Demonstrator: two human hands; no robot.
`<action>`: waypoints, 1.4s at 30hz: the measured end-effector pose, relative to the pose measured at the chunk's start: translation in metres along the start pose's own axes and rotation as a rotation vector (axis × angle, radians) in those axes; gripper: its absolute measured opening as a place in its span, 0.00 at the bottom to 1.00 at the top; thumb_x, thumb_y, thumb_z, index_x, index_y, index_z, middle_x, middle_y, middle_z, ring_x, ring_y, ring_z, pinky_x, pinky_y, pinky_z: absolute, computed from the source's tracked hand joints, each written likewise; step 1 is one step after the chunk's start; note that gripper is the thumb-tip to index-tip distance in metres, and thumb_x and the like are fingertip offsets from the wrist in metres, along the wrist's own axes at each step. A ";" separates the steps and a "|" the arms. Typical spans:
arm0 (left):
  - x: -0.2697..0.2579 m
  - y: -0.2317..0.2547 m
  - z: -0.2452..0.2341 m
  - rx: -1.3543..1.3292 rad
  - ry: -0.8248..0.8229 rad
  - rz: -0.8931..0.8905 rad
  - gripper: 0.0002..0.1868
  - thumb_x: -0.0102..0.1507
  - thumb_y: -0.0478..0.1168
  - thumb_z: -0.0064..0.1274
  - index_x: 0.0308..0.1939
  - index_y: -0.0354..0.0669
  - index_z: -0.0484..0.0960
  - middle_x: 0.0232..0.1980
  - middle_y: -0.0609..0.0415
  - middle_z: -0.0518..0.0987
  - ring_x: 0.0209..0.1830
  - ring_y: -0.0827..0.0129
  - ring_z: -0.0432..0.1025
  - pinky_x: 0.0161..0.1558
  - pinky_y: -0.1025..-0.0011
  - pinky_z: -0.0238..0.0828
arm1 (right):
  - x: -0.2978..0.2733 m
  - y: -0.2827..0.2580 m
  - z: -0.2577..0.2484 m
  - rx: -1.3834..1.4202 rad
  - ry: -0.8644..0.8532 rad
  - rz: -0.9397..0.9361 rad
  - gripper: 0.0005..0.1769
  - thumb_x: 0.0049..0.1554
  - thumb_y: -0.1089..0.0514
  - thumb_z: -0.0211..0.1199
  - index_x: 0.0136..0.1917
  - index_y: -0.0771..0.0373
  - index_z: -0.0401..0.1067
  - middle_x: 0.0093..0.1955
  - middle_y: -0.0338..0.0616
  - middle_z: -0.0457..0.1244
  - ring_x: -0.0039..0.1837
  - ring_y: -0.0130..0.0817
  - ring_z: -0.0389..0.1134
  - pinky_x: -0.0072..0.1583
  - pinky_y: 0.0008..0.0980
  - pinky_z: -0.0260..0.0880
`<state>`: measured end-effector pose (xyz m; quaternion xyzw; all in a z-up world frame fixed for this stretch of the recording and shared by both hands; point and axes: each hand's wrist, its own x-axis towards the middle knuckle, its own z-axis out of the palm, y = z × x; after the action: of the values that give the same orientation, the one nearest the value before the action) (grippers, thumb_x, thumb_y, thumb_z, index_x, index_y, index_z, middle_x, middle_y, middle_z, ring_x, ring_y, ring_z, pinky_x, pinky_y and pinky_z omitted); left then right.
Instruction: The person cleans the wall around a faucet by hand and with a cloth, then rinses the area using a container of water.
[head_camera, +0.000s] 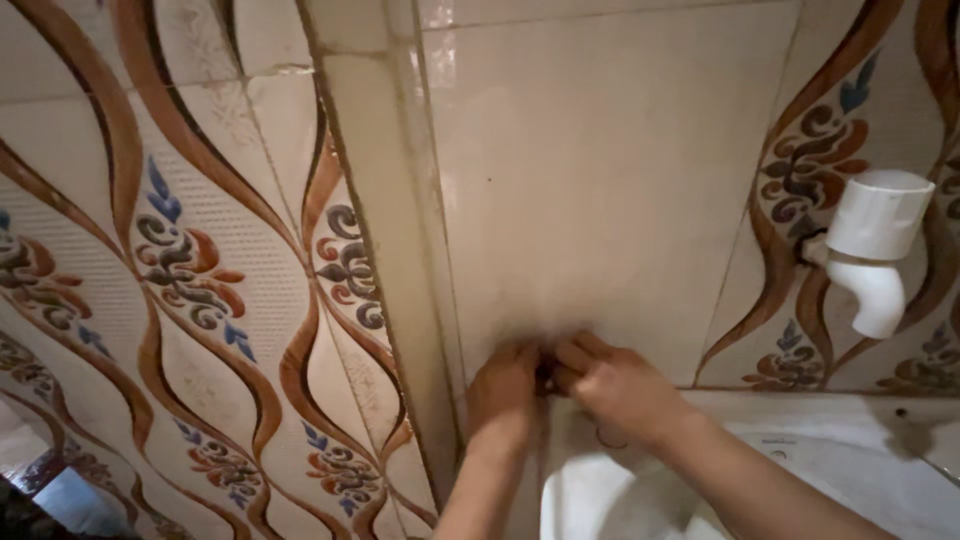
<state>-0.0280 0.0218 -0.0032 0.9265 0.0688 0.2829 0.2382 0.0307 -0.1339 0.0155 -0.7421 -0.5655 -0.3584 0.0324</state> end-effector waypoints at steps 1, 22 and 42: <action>0.000 0.000 0.000 0.015 -0.060 -0.039 0.12 0.57 0.35 0.56 0.45 0.50 0.83 0.52 0.52 0.79 0.53 0.51 0.74 0.51 0.54 0.73 | 0.001 0.000 0.001 0.019 -0.070 0.004 0.12 0.47 0.62 0.66 0.46 0.60 0.79 0.52 0.41 0.65 0.59 0.39 0.68 0.51 0.34 0.75; 0.028 0.021 -0.020 -0.164 0.391 0.220 0.10 0.58 0.34 0.55 0.42 0.50 0.85 0.47 0.50 0.82 0.49 0.49 0.75 0.51 0.54 0.72 | 0.025 0.026 -0.047 -0.019 0.297 0.038 0.18 0.49 0.66 0.62 0.54 0.58 0.78 0.55 0.45 0.68 0.57 0.45 0.70 0.54 0.40 0.74; 0.044 0.043 -0.045 -0.119 0.259 0.122 0.10 0.56 0.34 0.58 0.41 0.49 0.85 0.48 0.53 0.82 0.50 0.52 0.76 0.50 0.56 0.73 | 0.040 0.018 -0.078 -0.037 0.266 0.160 0.12 0.48 0.61 0.65 0.47 0.57 0.79 0.46 0.39 0.67 0.50 0.40 0.70 0.45 0.39 0.73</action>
<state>-0.0167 0.0135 0.0722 0.8690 0.0257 0.4177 0.2640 0.0119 -0.1430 0.1028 -0.7312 -0.4885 -0.4602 0.1221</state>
